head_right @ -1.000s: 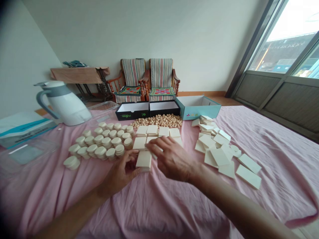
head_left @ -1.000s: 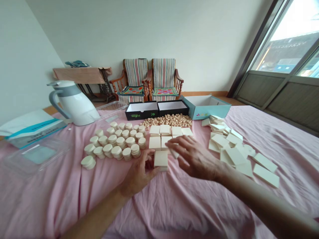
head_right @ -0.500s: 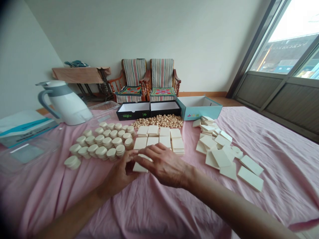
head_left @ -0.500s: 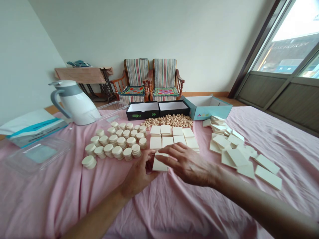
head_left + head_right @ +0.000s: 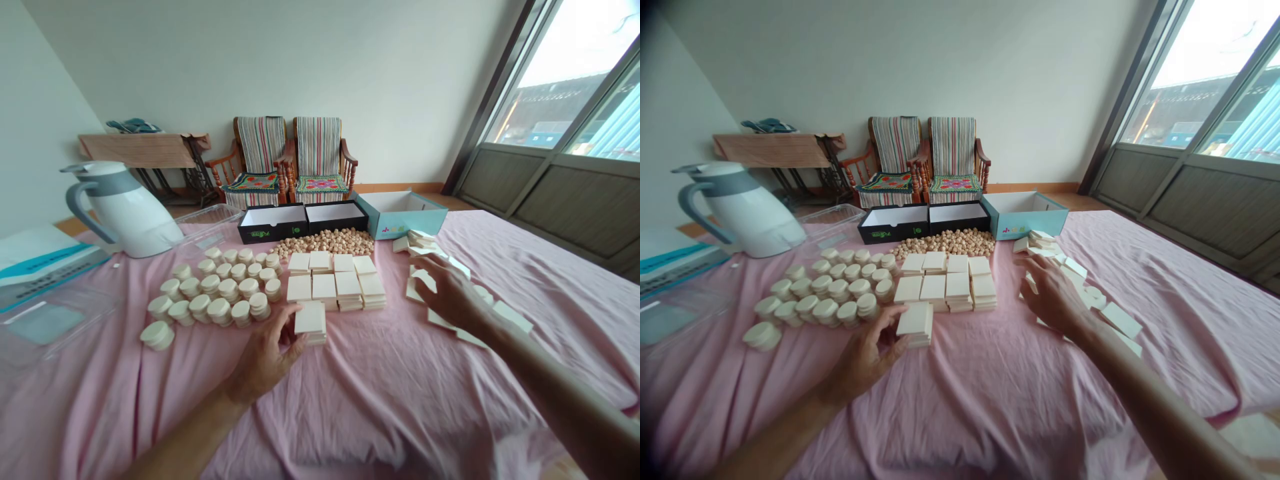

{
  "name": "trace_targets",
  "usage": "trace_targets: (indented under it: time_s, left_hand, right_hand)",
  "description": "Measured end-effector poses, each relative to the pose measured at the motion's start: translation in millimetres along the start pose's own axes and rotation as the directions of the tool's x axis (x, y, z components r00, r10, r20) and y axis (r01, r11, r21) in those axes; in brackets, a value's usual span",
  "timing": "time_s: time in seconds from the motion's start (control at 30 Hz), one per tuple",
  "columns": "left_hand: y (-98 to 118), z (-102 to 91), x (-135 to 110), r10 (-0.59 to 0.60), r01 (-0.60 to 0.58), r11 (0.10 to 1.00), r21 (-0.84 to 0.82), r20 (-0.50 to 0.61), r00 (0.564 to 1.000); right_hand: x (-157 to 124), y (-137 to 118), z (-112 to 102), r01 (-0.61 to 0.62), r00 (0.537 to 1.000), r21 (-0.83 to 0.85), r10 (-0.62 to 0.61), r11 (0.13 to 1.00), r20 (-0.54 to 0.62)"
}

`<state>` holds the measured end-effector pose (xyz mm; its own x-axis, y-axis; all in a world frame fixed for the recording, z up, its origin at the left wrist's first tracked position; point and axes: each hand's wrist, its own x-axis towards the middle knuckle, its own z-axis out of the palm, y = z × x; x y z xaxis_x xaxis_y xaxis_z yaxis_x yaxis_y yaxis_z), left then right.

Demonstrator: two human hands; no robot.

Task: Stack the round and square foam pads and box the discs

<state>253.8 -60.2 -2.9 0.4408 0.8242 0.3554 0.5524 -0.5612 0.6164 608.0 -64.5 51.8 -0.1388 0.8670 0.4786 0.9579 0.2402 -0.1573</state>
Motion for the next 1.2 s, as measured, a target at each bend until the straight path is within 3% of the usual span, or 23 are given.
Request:
trace_targets:
  time_s: [0.1,0.23,0.4,0.7,0.83,0.93,1.0,1.13,1.2]
  left_hand:
    - [0,1.1,1,0.011,-0.012,1.000,0.018,0.005,1.000]
    - [2,0.0,1,0.014,-0.013,1.000,-0.012,0.006,1.000]
    - [5,-1.6,0,0.026,-0.026,0.999,-0.031,0.011,1.000]
    - [0,1.4,0,0.020,-0.020,1.000,-0.006,0.009,1.000]
    - [0,1.8,0,0.025,-0.025,0.999,-0.023,0.006,1.000]
    - [1,1.4,-1,0.022,-0.022,0.999,-0.034,0.001,1.000]
    - [2,1.1,-2,0.019,-0.019,0.999,-0.036,-0.004,1.000]
    - [2,1.2,-3,-0.011,0.011,0.998,-0.058,0.010,1.000]
    - [3,1.5,-3,-0.029,0.030,0.996,-0.083,0.019,0.999]
  right_hand:
    - [-3,16,1,-0.113,0.983,-0.198,0.138,0.974,0.118]
    - [-3,26,3,-0.171,0.921,-0.398,0.290,0.901,0.261]
    - [-1,31,8,-0.231,0.860,-0.437,0.393,0.869,0.327]
    - [-5,36,20,-0.233,0.874,-0.395,0.369,0.889,0.316]
    - [-3,32,22,-0.292,0.900,-0.322,0.373,0.900,0.225]
    - [-2,4,17,-0.286,0.953,-0.163,0.298,0.944,0.051]
    - [-4,-28,10,-0.210,0.977,-0.014,0.210,0.978,-0.033]
    - [-9,-103,-1,-0.022,1.000,0.269,0.025,0.963,-0.007]
    - [-10,-131,0,0.019,1.000,0.334,-0.026,0.942,0.017]
